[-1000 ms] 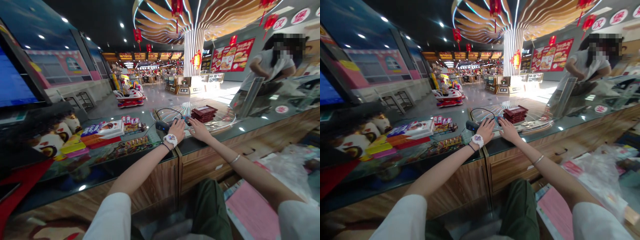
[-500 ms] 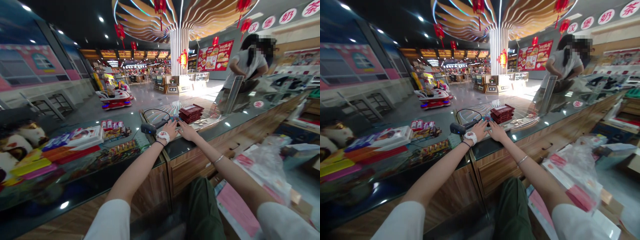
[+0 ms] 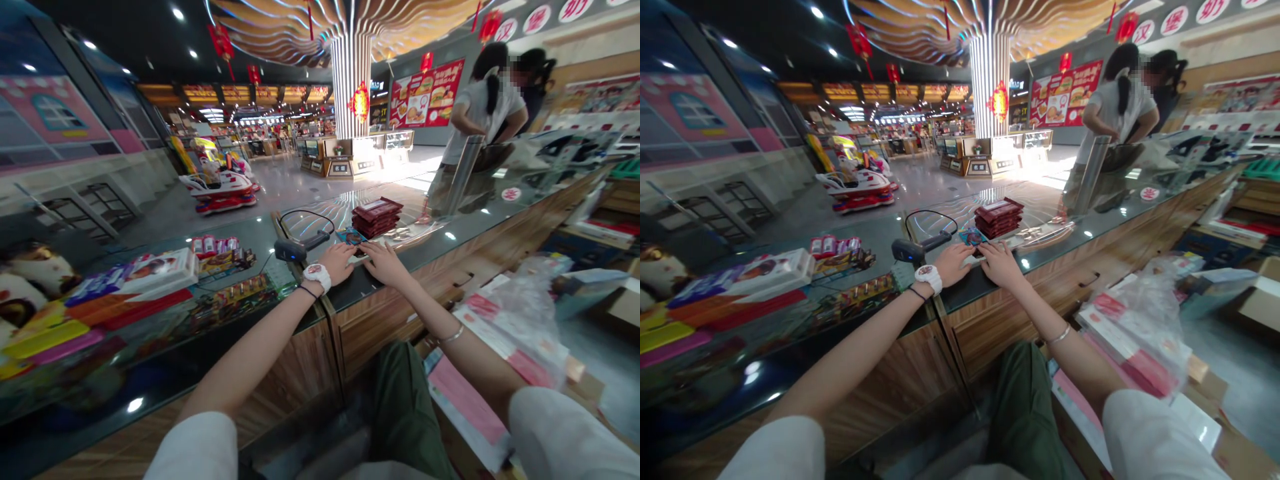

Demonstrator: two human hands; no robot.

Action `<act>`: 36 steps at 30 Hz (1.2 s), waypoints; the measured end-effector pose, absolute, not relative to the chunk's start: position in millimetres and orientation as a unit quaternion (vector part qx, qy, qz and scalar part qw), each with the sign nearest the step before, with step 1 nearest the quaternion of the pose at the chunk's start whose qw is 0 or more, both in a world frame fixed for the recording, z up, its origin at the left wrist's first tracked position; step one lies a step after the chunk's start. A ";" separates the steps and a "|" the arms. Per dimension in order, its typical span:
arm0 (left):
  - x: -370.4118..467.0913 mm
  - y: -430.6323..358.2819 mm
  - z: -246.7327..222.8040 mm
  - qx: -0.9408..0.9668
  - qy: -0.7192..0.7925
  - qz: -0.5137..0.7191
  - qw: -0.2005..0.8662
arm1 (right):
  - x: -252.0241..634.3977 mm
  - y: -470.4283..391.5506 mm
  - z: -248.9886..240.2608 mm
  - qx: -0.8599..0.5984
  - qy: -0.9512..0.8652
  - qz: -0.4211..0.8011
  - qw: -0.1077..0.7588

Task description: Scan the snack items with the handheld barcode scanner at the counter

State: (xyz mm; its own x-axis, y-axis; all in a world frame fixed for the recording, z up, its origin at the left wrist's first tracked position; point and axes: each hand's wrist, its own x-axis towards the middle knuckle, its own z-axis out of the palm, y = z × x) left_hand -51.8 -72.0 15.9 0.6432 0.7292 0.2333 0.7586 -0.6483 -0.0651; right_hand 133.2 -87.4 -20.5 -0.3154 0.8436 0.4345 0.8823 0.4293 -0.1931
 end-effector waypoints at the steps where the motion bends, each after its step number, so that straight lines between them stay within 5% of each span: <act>1: -51.9 -79.5 16.2 -0.906 -0.404 -0.097 0.076 | 136.2 -93.5 -21.3 -0.526 -0.812 -0.041 0.250; 10: -64.4 -93.7 31.5 -0.913 -0.388 -0.119 0.030 | 161.1 -118.9 -22.7 -0.520 -0.800 -0.046 0.295; 21: -78.1 -84.6 11.7 -0.879 -0.462 -0.067 0.098 | 157.2 -88.1 -18.4 -0.474 -0.854 0.018 0.213; 36: -96.7 -87.1 28.5 -0.877 -0.412 -0.193 0.153 | 140.3 -78.8 3.1 -0.428 -0.824 -0.100 0.358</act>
State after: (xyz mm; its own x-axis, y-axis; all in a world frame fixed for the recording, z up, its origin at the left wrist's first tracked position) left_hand -96.7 -87.1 28.5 0.5852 0.6644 0.4649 0.7826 -0.6128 -0.1096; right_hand 140.3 -78.8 3.1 -0.3781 0.6333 0.6753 0.7763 0.6143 -0.1415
